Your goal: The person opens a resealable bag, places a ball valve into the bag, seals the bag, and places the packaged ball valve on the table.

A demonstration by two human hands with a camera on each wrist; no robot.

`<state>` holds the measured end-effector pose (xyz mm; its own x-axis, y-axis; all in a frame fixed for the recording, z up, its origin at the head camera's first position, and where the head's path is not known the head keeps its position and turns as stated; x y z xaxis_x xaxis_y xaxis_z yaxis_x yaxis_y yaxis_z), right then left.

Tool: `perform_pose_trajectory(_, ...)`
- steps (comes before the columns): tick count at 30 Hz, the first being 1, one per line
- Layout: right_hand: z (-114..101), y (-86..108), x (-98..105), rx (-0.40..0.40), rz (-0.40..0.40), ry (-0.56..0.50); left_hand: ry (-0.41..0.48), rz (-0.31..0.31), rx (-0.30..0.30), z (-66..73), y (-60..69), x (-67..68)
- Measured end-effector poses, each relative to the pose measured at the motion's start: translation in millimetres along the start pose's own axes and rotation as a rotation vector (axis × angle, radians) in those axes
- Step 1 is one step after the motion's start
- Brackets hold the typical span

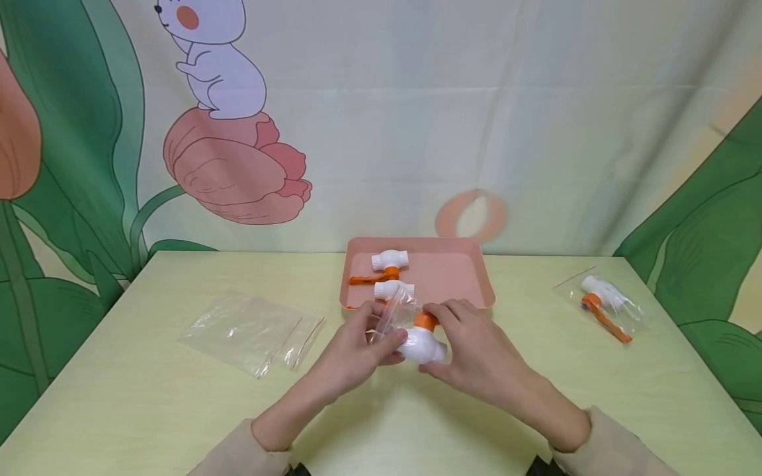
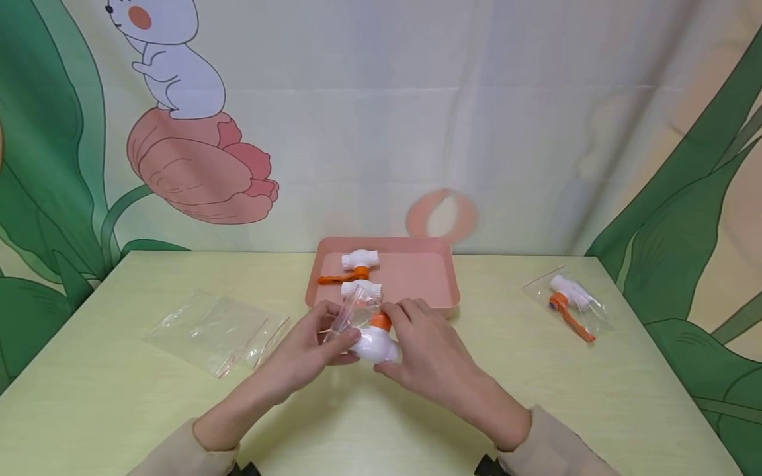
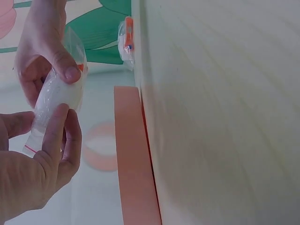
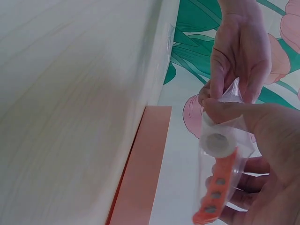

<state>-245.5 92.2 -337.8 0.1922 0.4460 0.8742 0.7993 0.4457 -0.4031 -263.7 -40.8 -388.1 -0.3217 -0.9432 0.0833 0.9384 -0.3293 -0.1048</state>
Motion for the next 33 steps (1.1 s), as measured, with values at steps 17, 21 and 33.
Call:
perform_pose_trajectory(17,16,1.9,-2,-0.092,-0.050,0.010,0.036,-0.085,0.004,2.8,1.1,-9.9)
perform_pose_trajectory(21,24,4.3,-3,-0.124,-0.066,0.001,-0.032,-0.097,-0.001,4.8,3.2,-9.5)
perform_pose_trajectory(33,54,14.5,8,-0.192,-0.035,0.020,-0.246,-0.151,-0.040,6.8,11.4,1.1)
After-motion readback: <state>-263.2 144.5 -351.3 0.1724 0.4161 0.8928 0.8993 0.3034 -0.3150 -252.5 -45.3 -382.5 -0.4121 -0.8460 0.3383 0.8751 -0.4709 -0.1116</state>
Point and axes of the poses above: each hand's wrist, its own y-axis away from the middle knuckle, its own x-axis out of the back of the hand, z = x × y, the point moved 10 cm from there along -y, towards the middle knuckle, and after that the axes turned 7 degrees about -x, right-handed, at the moved point
